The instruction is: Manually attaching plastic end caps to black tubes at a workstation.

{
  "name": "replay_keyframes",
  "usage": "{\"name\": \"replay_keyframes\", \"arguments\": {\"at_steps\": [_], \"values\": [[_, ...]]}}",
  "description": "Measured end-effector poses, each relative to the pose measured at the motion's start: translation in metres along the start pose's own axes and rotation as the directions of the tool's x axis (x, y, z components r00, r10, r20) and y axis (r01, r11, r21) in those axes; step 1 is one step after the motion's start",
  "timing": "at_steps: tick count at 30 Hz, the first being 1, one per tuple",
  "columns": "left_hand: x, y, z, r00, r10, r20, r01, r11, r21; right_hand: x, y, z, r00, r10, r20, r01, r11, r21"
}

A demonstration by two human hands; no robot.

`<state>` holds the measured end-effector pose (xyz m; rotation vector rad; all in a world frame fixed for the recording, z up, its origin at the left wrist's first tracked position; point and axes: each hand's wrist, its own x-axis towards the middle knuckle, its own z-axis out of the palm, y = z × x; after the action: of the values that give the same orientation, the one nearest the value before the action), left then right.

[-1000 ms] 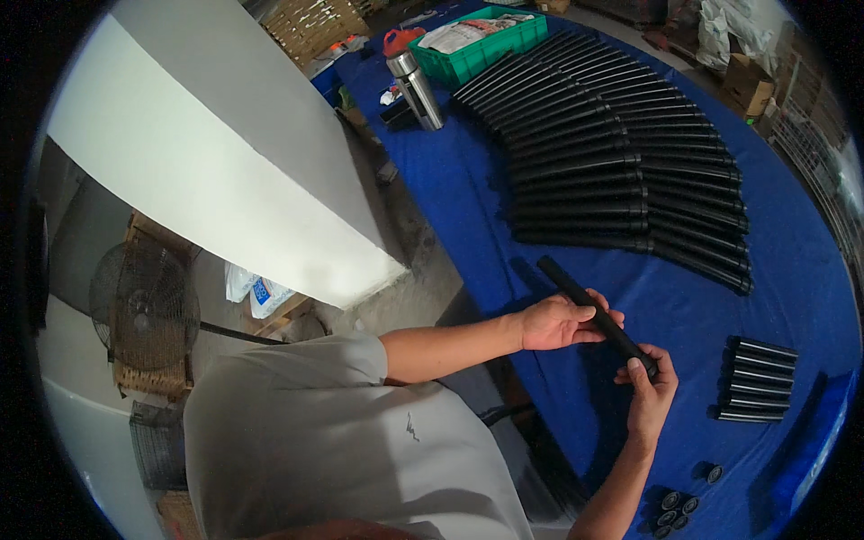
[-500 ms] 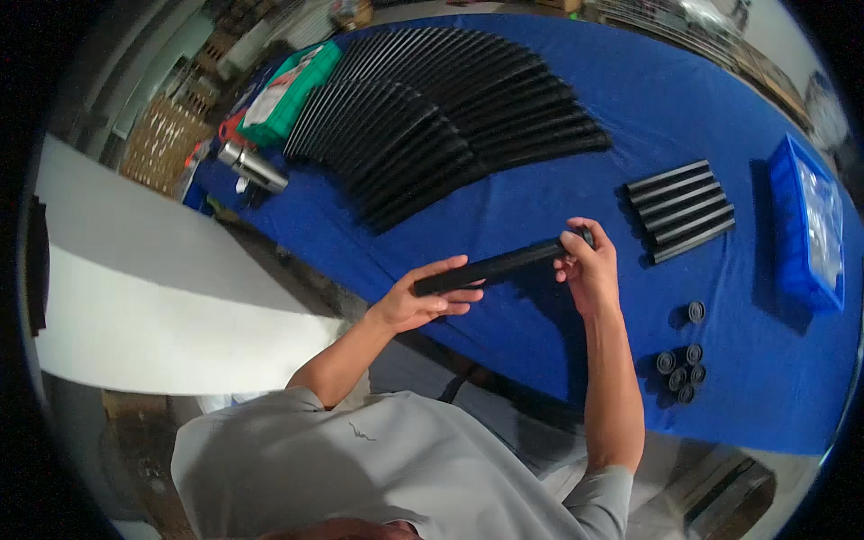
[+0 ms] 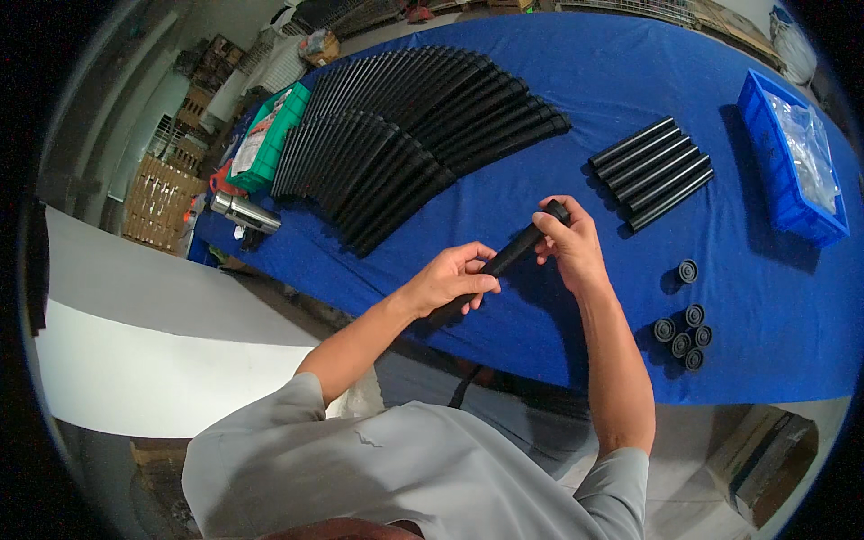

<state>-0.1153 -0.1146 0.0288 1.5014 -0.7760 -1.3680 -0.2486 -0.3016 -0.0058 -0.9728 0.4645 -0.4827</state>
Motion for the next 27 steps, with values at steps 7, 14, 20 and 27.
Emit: {"name": "replay_keyframes", "arguments": {"at_steps": [7, 14, 20, 27], "values": [[0.008, 0.014, -0.015, 0.998, -0.040, 0.055, 0.037, 0.997, 0.060, 0.001, 0.001, 0.000, 0.998, -0.068, 0.008, 0.068, 0.995, 0.069], [0.038, 0.039, -0.038, 0.975, 0.217, -0.054, -0.175, 0.890, 0.420, 0.003, 0.000, 0.000, 1.000, -0.006, -0.008, 0.007, 0.994, 0.111], [0.139, 0.078, -0.103, 0.718, 0.696, -0.026, -0.159, 0.199, 0.967, 0.004, 0.008, 0.001, 0.995, -0.006, 0.096, 0.023, 0.982, -0.185], [0.198, 0.067, -0.116, 0.666, 0.708, -0.236, 0.078, 0.248, 0.966, 0.006, 0.005, 0.000, 0.997, -0.008, 0.075, 0.018, 0.989, -0.144]]}}
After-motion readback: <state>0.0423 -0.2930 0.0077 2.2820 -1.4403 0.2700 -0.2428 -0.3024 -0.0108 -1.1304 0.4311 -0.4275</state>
